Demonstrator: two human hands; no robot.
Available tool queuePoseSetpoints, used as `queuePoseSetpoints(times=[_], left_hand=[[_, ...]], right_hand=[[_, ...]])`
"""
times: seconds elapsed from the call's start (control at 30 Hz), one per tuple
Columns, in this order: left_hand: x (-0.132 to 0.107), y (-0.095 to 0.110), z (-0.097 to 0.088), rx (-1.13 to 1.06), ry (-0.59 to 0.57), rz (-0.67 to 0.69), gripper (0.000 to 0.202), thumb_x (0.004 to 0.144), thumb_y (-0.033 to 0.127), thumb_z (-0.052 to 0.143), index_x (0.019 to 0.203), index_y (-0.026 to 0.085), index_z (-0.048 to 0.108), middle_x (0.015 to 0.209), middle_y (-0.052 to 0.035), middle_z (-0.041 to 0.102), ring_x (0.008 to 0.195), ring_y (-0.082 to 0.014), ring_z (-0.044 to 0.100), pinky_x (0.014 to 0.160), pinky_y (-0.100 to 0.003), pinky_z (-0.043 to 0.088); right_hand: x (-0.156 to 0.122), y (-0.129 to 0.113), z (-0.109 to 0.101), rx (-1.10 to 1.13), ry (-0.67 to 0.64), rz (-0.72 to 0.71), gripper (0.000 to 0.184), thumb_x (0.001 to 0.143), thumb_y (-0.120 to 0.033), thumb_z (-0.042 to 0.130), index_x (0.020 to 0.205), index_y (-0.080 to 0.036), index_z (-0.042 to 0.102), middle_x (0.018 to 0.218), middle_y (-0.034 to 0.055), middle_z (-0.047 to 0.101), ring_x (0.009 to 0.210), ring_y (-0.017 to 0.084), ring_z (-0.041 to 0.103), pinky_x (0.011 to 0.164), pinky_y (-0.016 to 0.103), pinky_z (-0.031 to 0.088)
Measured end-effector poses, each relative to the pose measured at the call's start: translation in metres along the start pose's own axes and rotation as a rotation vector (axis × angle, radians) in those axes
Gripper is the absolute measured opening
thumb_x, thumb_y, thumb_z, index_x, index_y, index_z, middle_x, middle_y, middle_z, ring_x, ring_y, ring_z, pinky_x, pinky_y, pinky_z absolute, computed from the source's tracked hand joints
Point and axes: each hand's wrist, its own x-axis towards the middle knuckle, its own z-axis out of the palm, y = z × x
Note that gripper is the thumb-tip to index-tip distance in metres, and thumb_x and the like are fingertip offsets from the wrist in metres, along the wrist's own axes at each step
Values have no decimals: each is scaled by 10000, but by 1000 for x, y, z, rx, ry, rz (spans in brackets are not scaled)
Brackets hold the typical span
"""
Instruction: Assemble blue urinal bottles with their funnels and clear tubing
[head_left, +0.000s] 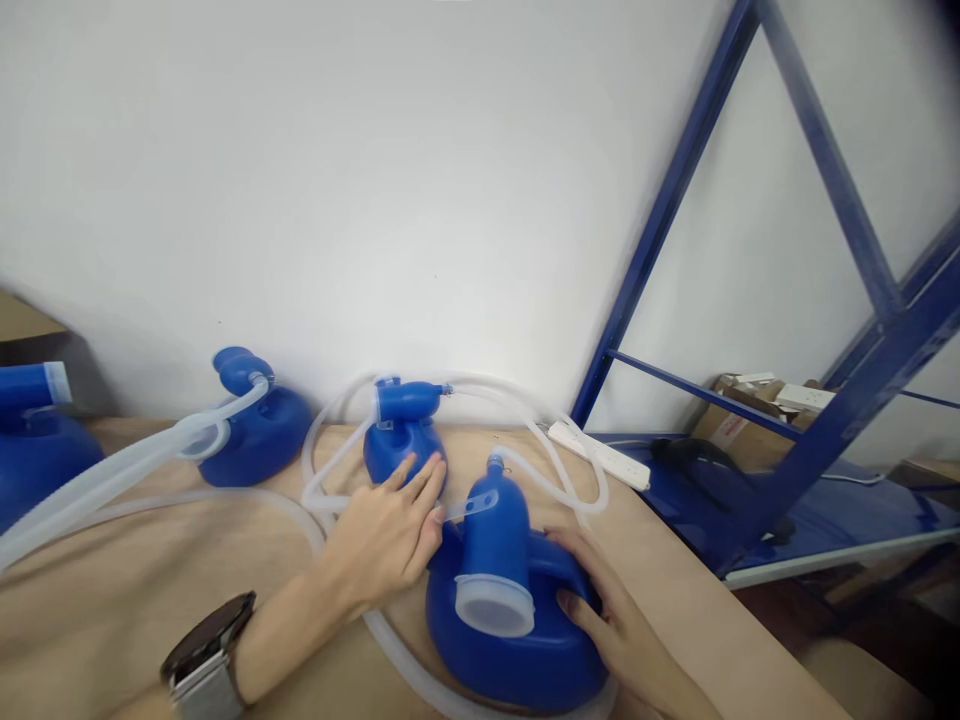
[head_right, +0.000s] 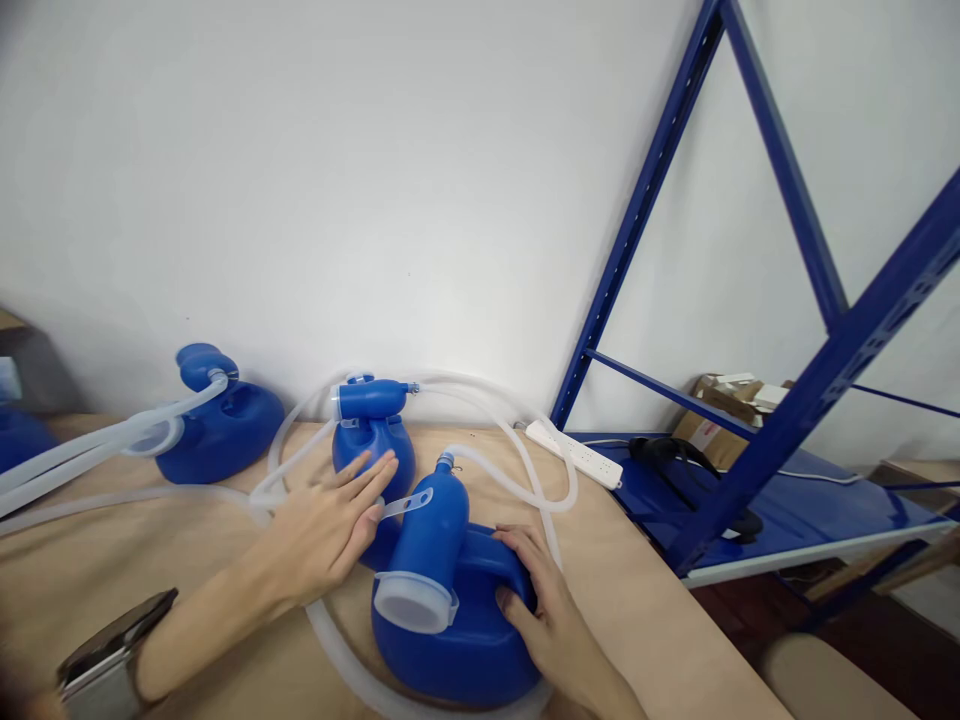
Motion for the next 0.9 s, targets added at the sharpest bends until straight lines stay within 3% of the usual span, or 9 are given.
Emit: queuePoseSetpoints(times=[0.07,0.13,0.27,0.37,0.53,0.63,0.77,0.83,0.9], left_hand=[[-6,1,5,-1,116,-51,553,1041,340,318,1485,94,537,1675,-185,366,1498,-475,381,971,-560,566],[-12,0,10,-97,117,-70,566,1062,369,303,1534,126,500,1701,-158,304,1487,-442,423,1010,-563,555],[-18,-3,17,-447,41,-134,538,1104,407,248,1561,234,473,1615,-63,489,1408,-283,568,1123,-480,508],[-15,-3,25,-555,93,-172,533,1105,395,225,1491,249,563,1533,-31,596,1396,-258,581,1154,-466,478],[-7,2,36,-379,244,-121,534,1066,343,229,1215,172,713,1270,-129,765,1118,-315,742,907,-481,594],[-3,3,37,-332,288,-86,493,1042,306,256,1099,154,722,1167,-160,789,1140,-349,724,900,-506,579],[-3,6,31,-129,431,-14,425,1048,318,352,1272,120,653,1207,-164,765,1198,-353,671,993,-527,525],[-10,7,29,26,590,29,421,1031,352,476,1349,102,595,1235,-186,733,1179,-356,651,1044,-553,482],[-24,7,31,107,763,47,353,976,302,635,1287,139,609,1134,-161,737,1084,-328,663,1032,-543,474]], right_hand=[[1,2,0,12,-4,8,375,940,-385,585,1283,-264,676,1381,130,661,1303,343,629,1121,518,507],[3,5,1,22,10,10,375,936,-394,590,1274,-261,680,1372,133,667,1300,352,630,1122,528,503],[3,8,3,37,25,4,384,936,-396,592,1288,-267,675,1383,131,666,1311,355,624,1126,533,500],[1,8,3,21,27,8,385,941,-386,589,1301,-275,670,1393,124,662,1315,348,623,1130,531,500],[-1,6,3,-13,16,13,382,961,-377,553,1317,-276,652,1404,120,646,1321,329,620,1132,516,501],[0,5,3,-14,20,19,388,955,-365,542,1316,-267,645,1401,124,641,1324,323,614,1138,510,492],[4,3,3,-1,32,53,380,903,-333,554,1259,-256,662,1350,121,665,1298,329,621,1133,517,487],[5,1,3,7,34,86,417,891,-323,547,1290,-258,646,1364,118,659,1309,328,610,1148,528,467],[5,-1,3,17,28,115,497,901,-329,537,1391,-264,585,1413,115,633,1339,318,591,1172,535,439]])
